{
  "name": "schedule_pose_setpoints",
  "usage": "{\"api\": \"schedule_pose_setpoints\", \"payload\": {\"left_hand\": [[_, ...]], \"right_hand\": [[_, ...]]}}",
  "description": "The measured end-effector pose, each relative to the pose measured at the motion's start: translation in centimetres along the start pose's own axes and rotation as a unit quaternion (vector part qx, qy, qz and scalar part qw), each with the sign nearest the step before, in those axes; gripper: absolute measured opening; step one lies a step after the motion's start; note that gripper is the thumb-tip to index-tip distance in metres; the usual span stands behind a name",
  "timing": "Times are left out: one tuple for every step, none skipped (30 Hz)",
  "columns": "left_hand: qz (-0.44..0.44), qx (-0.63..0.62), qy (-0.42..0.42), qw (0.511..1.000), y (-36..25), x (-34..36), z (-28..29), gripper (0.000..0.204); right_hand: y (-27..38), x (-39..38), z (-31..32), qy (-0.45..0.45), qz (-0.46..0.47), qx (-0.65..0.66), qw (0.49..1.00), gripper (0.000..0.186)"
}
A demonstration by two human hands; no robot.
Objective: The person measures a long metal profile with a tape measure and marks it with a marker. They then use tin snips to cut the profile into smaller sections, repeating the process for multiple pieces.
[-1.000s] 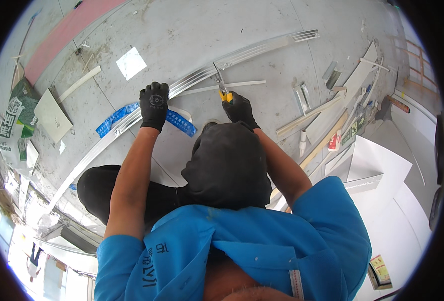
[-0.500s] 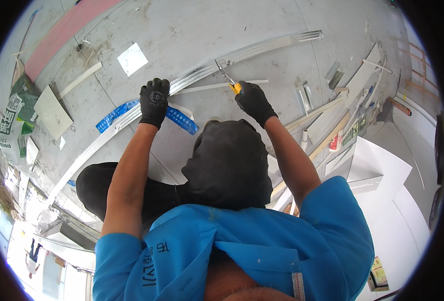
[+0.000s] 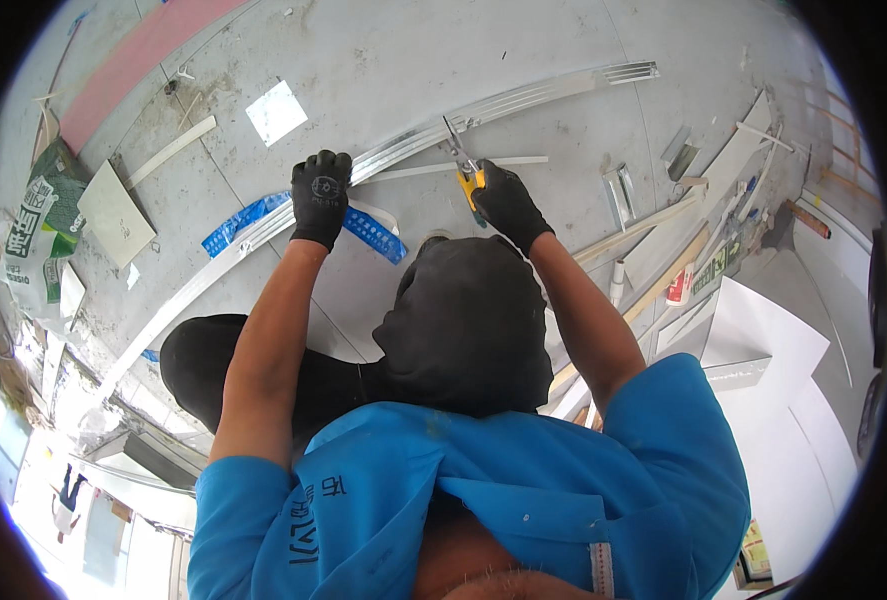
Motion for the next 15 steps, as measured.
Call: {"api": "schedule_pose_setpoints", "payload": {"left_hand": [[0.005, 0.003, 0.012, 1.000, 0.0, 0.1, -0.2, 0.009], [0.011, 0.006, 0.025, 1.000, 0.0, 0.2, -0.4, 0.010], [0.017, 0.009, 0.038, 0.999, 0.1, 0.3, -0.6, 0.011], [0.015, 0.008, 0.034, 0.999, 0.2, 0.2, -0.7, 0.011], [0.011, 0.006, 0.029, 1.000, 0.3, 0.2, -0.7, 0.012], [0.007, 0.005, 0.024, 1.000, 0.3, 0.3, -0.6, 0.012], [0.010, 0.010, 0.034, 0.999, 0.3, 0.3, -0.8, 0.012], [0.013, 0.016, 0.045, 0.999, 0.2, 0.3, -0.8, 0.011], [0.016, 0.022, 0.056, 0.998, 0.1, 0.2, -0.9, 0.011], [0.019, 0.026, 0.061, 0.998, 0.0, 0.1, -0.9, 0.011], [0.023, 0.031, 0.066, 0.997, 0.0, 0.0, -0.9, 0.011], [0.028, 0.036, 0.071, 0.996, 0.0, -0.1, -0.9, 0.011], [0.022, 0.036, 0.066, 0.997, -0.3, -0.1, -0.7, 0.011], [0.015, 0.036, 0.061, 0.997, -0.7, -0.1, -0.5, 0.011], [0.009, 0.035, 0.056, 0.998, -0.9, 0.0, -0.4, 0.011]], "right_hand": [[0.3, -0.4, -0.1, -0.020, 0.034, -0.019, 0.999, 0.023], [-0.3, -0.2, -0.3, -0.031, 0.013, -0.017, 0.999, 0.023], [-0.6, 0.1, -0.7, -0.042, -0.008, -0.014, 0.999, 0.024], [-0.9, 0.1, -1.3, -0.061, -0.011, -0.025, 0.998, 0.029], [-1.2, 0.2, -1.7, -0.081, -0.014, -0.035, 0.996, 0.034], [-1.5, 0.0, -2.2, -0.100, -0.020, -0.046, 0.994, 0.040], [-1.6, -0.4, -2.3, -0.101, -0.032, -0.024, 0.994, 0.047], [-1.9, -0.7, -2.4, -0.102, -0.044, -0.002, 0.994, 0.053], [-2.3, -0.9, -2.9, -0.103, -0.026, 0.003, 0.994, 0.059], [-3.3, -1.2, -3.8, -0.106, -0.008, 0.007, 0.994, 0.064], [-3.4, -1.3, -4.2, -0.099, 0.001, 0.021, 0.995, 0.068], [-3.5, -1.3, -4.5, -0.092, 0.010, 0.035, 0.995, 0.072], [-3.4, -1.8, -4.7, -0.080, 0.005, 0.059, 0.995, 0.075], [-3.3, -2.2, -4.9, -0.068, -0.001, 0.083, 0.994, 0.077], [-3.5, -2.5, -5.1, -0.063, -0.019, 0.096, 0.993, 0.076]]}}
Point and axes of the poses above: each hand's wrist, its own x-axis towards the middle knuckle, its own z-axis out of the back of the hand, y = z × x, the point moved 9 cm from there along x, towards the middle knuckle, and after that the axes turned 7 degrees about -x, right-handed, at the moved point
